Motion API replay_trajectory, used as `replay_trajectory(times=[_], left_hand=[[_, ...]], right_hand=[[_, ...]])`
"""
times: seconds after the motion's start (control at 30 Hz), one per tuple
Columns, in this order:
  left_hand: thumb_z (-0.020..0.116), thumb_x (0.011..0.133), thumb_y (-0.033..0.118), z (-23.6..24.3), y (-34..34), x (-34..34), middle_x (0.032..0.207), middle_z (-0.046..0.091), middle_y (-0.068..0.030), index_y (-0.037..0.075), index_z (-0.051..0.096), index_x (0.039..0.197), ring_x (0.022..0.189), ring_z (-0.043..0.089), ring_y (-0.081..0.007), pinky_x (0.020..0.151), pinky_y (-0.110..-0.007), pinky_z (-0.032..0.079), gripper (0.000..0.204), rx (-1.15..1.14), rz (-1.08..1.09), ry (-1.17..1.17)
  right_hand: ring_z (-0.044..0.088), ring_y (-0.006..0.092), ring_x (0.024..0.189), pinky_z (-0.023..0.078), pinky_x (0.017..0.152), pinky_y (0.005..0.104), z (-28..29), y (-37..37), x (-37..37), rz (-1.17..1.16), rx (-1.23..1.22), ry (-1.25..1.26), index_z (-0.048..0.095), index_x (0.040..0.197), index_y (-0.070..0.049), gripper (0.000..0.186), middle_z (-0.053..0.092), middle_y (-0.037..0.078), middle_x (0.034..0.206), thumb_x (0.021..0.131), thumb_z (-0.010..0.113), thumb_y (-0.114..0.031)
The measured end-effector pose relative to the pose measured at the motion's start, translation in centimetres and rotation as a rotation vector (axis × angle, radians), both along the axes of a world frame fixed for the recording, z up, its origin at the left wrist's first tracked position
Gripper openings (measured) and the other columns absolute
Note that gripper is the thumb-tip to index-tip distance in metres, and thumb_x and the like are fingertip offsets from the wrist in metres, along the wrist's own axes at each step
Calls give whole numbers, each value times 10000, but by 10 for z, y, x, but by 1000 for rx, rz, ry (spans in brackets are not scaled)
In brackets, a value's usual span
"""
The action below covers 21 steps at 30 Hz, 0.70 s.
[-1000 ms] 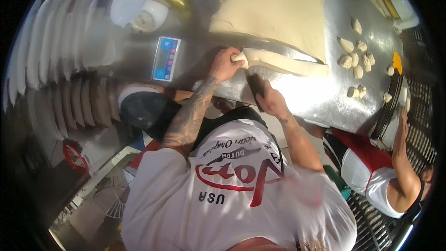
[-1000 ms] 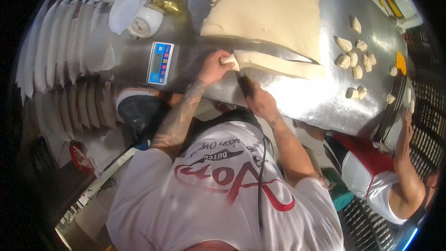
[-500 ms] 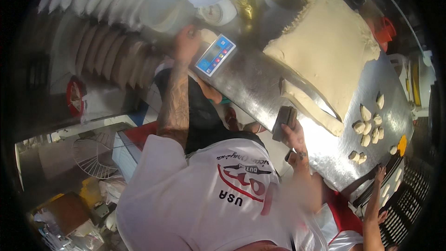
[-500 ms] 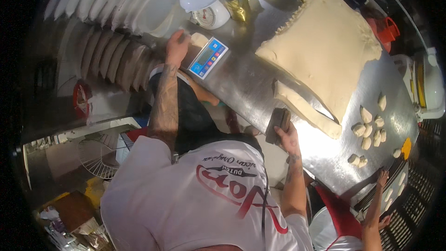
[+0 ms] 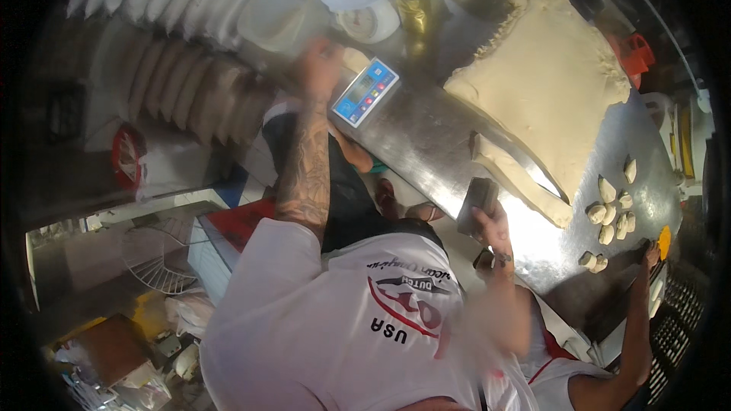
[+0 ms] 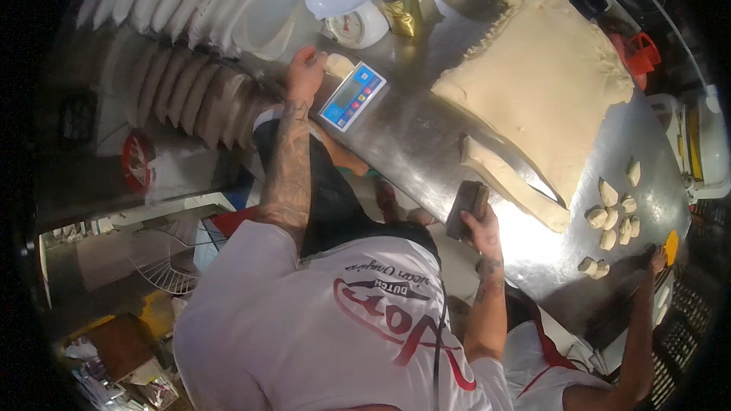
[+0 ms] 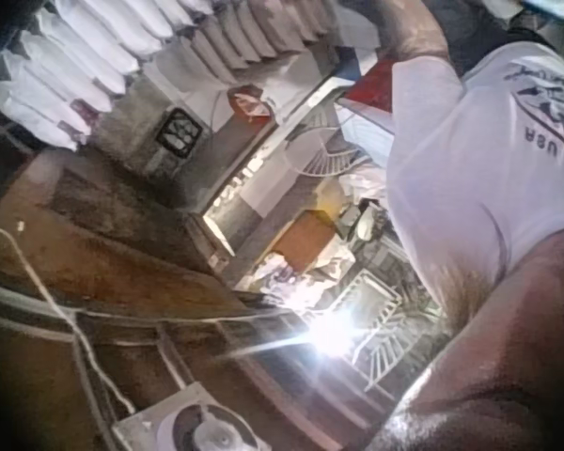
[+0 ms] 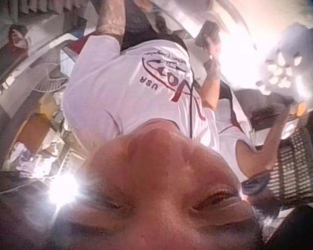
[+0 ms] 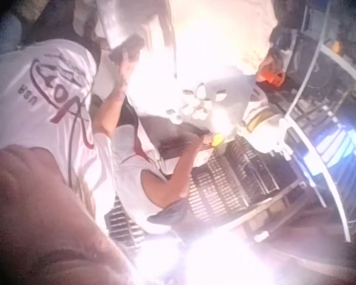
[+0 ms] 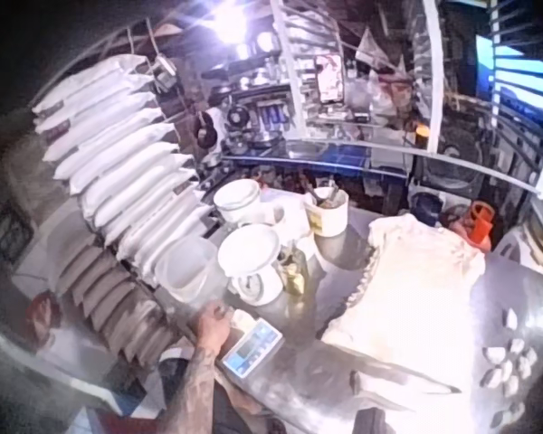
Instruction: The person prepares bread dough by stretching it out on a metal table, folding it over, and then using a bench scraper to cut the dough into small, individual pieces.
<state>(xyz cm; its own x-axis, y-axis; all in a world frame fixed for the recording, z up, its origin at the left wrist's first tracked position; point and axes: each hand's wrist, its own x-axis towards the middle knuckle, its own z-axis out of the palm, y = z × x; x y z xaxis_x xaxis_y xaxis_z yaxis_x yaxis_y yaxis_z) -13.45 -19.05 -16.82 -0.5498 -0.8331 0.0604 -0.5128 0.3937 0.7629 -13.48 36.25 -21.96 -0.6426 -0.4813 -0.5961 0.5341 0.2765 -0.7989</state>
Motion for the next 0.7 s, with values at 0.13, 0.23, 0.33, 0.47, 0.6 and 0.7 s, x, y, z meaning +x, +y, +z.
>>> replay_trajectory(times=[0.13, 0.23, 0.33, 0.47, 0.6, 0.7], left_hand=[[705, 902, 427, -2, -2, 0, 1297, 688, -209, 9, 633, 1327, 1213, 648, -373, 1042, -436, 493, 601, -137, -31, -99], [778, 902, 306, 5, 18, -17, 1270, 686, -195, -32, 607, 1315, 1153, 664, -294, 985, -393, 516, 560, -10, -131, -164], [800, 885, 238, 12, 80, -34, 1135, 700, -157, 1, 610, 1219, 1037, 684, -236, 903, -367, 548, 452, 203, -213, -117], [738, 938, 150, 18, 206, -69, 1286, 673, -153, 7, 577, 1335, 1195, 629, -196, 984, -354, 535, 451, 591, -721, 190], [718, 978, 202, 44, 278, -87, 1352, 657, -148, 24, 596, 1375, 1236, 613, -241, 1026, -395, 508, 452, 1063, -912, 417], [713, 981, 303, -27, 274, -88, 1377, 641, -153, -5, 581, 1391, 1243, 614, -240, 1040, -394, 500, 529, 401, -841, -153]], right_hand=[[677, 214, 1039, 547, 926, 352, 5, -3, 4, 35, 23, 45, 582, 1341, 25, 507, 705, 108, 1171, 904, 756, -164], [672, 219, 1068, 545, 940, 361, 15, -8, 2, 7, 44, 86, 551, 1345, 85, 502, 696, 150, 1205, 909, 722, -95], [669, 248, 1071, 533, 950, 378, -10, 7, 2, 46, 119, 118, 536, 1355, 96, 572, 702, 174, 1183, 907, 736, -197], [691, 268, 1024, 534, 920, 396, 9, -2, -5, 55, 110, 83, 506, 1454, 29, 650, 724, 152, 1164, 897, 759, -191], [701, 434, 984, 546, 859, 499, 35, -16, -13, 170, 352, 563, 534, 1356, 8, 533, 727, 249, 1065, 909, 722, -214], [644, 538, 925, 514, 784, 595, 69, -47, -34, 34, 587, 666, 513, 1168, -39, 354, 693, 305, 962, 926, 665, -246]])
